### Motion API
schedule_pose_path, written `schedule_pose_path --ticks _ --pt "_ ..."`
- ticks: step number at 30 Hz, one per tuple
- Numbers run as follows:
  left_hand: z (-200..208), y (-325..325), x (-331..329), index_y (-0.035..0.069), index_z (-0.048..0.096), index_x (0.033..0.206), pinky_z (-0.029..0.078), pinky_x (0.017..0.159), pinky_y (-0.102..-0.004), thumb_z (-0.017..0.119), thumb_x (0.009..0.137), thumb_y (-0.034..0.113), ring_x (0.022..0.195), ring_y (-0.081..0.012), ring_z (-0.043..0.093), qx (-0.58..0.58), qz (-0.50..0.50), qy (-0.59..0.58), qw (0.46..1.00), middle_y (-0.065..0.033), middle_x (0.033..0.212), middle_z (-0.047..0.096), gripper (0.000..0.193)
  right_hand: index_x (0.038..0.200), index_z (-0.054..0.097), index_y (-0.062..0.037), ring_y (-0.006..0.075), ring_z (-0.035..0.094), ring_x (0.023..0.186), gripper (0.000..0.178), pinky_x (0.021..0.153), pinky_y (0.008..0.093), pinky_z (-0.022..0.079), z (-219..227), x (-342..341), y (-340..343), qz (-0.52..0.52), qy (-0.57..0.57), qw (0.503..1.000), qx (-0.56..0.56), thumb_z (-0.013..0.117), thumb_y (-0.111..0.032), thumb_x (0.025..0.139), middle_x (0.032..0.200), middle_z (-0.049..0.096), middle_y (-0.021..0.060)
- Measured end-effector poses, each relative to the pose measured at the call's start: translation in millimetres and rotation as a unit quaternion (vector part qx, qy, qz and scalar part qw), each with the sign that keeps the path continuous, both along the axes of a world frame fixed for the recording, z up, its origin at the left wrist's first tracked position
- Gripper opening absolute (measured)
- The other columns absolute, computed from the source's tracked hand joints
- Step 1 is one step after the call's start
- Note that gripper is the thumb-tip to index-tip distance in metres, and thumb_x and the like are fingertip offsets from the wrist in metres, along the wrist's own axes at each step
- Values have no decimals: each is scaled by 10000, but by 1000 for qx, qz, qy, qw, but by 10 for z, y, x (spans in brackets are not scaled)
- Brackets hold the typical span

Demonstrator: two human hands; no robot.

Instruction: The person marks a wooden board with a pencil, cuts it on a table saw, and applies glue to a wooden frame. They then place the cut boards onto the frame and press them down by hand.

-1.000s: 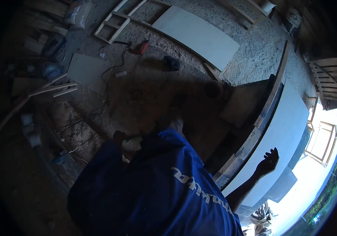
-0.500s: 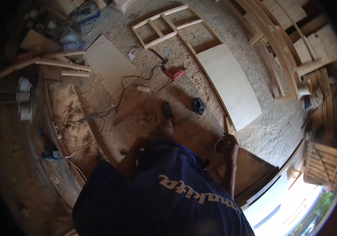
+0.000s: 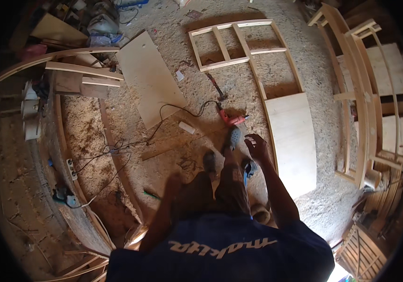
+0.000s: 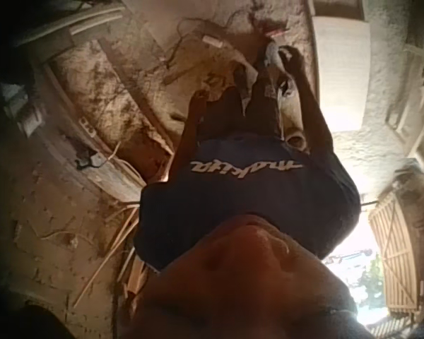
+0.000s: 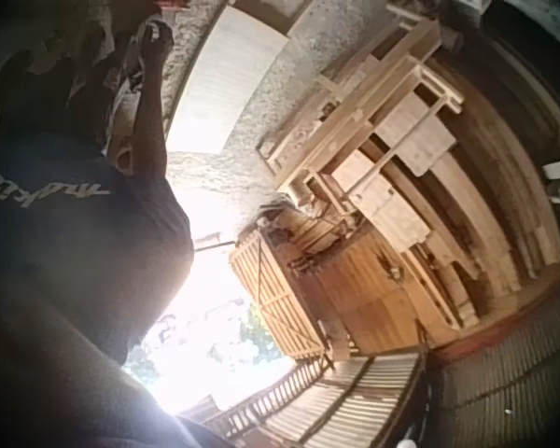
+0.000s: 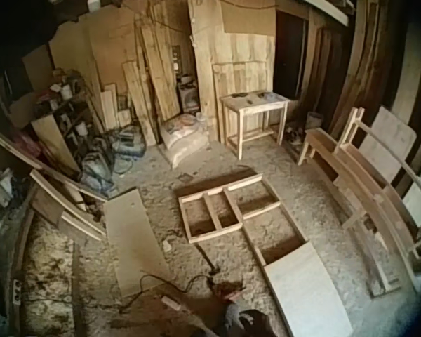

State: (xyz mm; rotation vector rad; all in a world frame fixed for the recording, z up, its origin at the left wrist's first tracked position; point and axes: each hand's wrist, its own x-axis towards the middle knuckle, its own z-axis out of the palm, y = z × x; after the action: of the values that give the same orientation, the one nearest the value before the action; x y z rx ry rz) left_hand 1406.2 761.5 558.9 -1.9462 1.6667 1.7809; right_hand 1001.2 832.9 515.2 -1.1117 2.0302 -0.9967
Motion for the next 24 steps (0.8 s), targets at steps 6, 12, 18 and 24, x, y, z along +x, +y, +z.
schedule_pose_path --ticks 6,12,18,24 --pt "-1063 234 -1239 -40 215 1519 388 1083 -542 777 755 543 1345 -470 412 -42 -210 -306 928 -318 1497 345 1113 999 692 -28 409 660 942 278 808 469 524 -3449 -707 -1824 98 36 985 140 690 -274 868 965 684 228" --pt "-1918 -53 -1530 0 343 1445 457 995 -535 791 718 474 1213 -449 519 -33 -106 -328 938 -261 1353 483 976 1110 606 -7 467 601 1029 286 888 548 508 -5836 -557 -3094 82 245 950 178 550 -199 905 1107 591 273" --pt "-1999 -317 -1477 51 332 1518 375 1087 -553 809 721 408 1326 -454 442 22 -55 -353 934 -266 1474 420 995 1212 524 -31 388 650 1037 321 866 485 555 -6469 -325 -3624 37 203 920 333 566 -50 894 1172 592 210" --pt "-1933 -179 -1074 57 355 1473 492 937 -525 806 653 480 1161 -406 556 -112 -125 -311 935 -226 1341 510 1027 1058 509 -23 503 573 952 306 803 593 459 -5395 -356 -2803 9 195 969 150 619 -62 776 1072 547 275"
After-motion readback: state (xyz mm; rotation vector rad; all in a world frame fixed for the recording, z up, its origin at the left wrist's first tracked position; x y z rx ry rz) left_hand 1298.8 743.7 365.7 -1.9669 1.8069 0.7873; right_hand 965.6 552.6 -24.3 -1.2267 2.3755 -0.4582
